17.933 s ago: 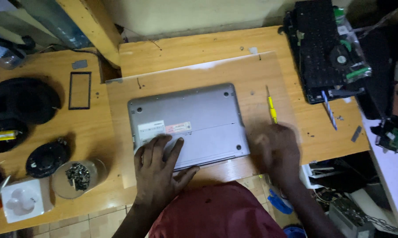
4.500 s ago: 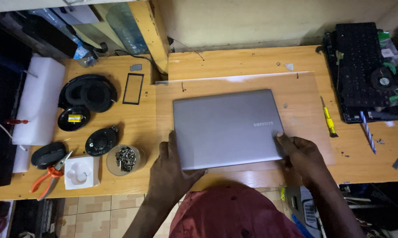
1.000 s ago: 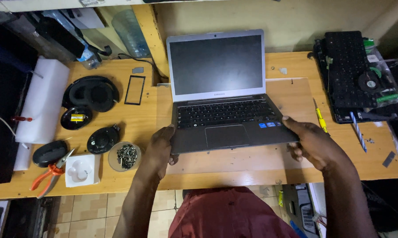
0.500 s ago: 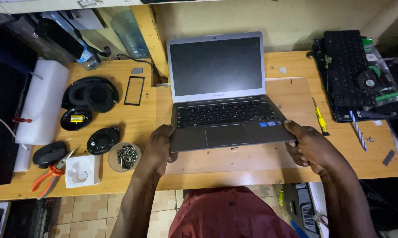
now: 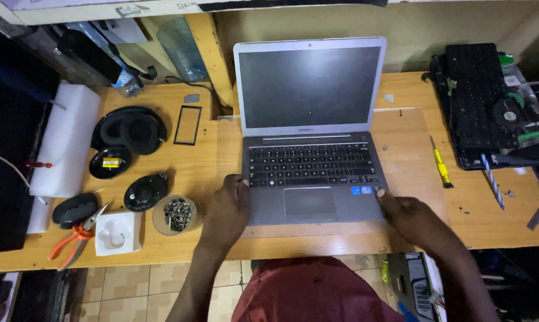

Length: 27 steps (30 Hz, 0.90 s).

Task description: Disassembling a laptop to access the hard drive, reassembling the casing with a screwdriver, and connecting power cables for testing.

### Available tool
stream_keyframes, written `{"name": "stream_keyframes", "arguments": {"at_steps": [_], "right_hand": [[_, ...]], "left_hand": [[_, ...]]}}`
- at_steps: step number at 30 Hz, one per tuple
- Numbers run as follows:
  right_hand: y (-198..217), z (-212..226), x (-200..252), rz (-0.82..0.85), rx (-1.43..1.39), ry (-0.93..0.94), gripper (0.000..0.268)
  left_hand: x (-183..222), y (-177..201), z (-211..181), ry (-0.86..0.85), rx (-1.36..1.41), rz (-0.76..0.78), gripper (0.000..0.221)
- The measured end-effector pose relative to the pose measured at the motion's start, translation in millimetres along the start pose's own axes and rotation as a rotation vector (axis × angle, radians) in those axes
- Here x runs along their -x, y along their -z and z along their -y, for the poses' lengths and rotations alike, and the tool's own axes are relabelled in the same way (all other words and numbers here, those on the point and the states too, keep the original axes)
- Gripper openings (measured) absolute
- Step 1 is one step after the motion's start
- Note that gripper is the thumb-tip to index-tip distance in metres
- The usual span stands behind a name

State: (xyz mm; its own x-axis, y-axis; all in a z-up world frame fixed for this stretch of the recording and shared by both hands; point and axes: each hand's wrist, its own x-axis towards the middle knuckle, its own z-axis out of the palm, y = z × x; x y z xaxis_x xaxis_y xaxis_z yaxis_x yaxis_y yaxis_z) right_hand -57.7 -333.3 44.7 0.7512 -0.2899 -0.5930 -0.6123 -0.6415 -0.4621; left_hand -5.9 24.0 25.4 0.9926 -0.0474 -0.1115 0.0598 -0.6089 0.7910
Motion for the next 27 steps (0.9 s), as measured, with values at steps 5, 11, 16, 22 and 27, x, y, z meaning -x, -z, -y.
{"name": "stream_keyframes", "arguments": {"at_steps": [5, 11, 16, 22, 27], "right_hand": [[-4, 24, 29, -0.041, 0.291, 0.085, 0.066], [-8, 17, 3, -0.203, 0.540, 0.020, 0.063], [-5, 98, 25, -0.369, 0.616, 0.343, 0.041], [-37, 223, -2, 0.166, -0.064, 1.036, 0.034], [-51, 247, -95, 0.136, -0.142, 0.979, 0.035]], "left_hand": [[1, -2, -12, 0.109, -0.472, 0.151, 0.036], [2, -5, -14, 0.047, -0.770, 0.169, 0.035], [4, -22, -1, 0.025, -0.858, 0.086, 0.036], [14, -39, 13, -0.170, -0.917, -0.392, 0.033], [11, -42, 18, -0.160, -0.888, -0.401, 0.033]]}}
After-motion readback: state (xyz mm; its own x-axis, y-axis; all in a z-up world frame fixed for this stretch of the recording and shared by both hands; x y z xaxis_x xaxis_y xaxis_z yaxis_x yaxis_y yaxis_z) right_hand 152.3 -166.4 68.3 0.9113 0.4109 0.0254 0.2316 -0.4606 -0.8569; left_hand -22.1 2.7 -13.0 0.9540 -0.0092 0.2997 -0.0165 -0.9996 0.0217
